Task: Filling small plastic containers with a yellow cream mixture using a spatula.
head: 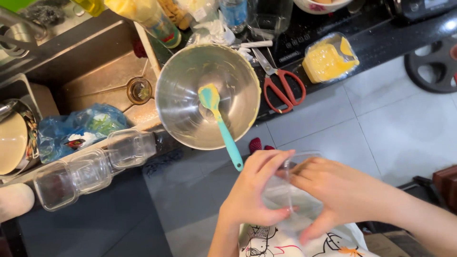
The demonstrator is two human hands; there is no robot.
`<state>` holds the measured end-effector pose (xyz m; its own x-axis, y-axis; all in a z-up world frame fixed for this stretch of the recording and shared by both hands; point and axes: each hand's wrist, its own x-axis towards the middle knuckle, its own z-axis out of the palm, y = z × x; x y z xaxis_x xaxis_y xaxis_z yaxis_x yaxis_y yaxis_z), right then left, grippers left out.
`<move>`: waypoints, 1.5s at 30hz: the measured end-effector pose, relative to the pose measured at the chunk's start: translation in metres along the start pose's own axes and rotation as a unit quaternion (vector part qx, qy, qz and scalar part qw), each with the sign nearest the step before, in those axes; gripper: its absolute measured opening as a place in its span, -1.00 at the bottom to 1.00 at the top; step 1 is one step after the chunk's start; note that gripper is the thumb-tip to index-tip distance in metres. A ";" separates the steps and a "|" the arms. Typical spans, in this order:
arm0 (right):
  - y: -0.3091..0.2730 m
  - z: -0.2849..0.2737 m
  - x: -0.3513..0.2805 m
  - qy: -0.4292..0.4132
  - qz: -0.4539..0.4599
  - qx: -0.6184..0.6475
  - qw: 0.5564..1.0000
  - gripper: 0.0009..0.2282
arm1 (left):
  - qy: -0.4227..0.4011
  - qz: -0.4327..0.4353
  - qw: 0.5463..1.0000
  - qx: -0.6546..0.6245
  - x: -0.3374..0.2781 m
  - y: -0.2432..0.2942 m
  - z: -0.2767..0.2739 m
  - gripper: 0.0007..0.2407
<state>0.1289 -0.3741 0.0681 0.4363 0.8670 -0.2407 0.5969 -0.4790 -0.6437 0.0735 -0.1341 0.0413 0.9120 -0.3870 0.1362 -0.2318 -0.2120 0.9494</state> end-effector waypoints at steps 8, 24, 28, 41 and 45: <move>0.034 0.020 0.057 0.323 -0.076 0.062 0.941 -0.70 | 0.266 -0.015 0.954 -0.140 -0.076 -0.034 -0.060 -0.05; 0.050 0.021 0.148 0.348 -0.142 -0.035 0.926 -0.74 | 0.382 -0.029 0.921 -0.065 -0.109 -0.069 -0.096 -0.09; 0.056 0.014 0.125 0.460 -0.091 0.052 0.882 -0.85 | 0.375 -0.015 0.923 -0.084 -0.104 -0.077 -0.093 -0.09; 0.111 -0.018 0.073 0.444 -0.113 0.490 0.741 -0.81 | 0.520 0.049 0.812 -0.260 -0.071 -0.114 -0.067 -0.09; 0.098 -0.031 0.105 0.358 -0.032 0.268 0.894 -0.90 | 0.496 0.039 0.818 -0.288 -0.063 -0.133 -0.071 -0.10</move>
<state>0.2542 -0.3339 0.0023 0.8469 0.4878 0.2117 0.3109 -0.1313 -0.9413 0.0704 -0.0179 -0.0733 0.7940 0.6006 0.0944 -0.3648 0.3465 0.8642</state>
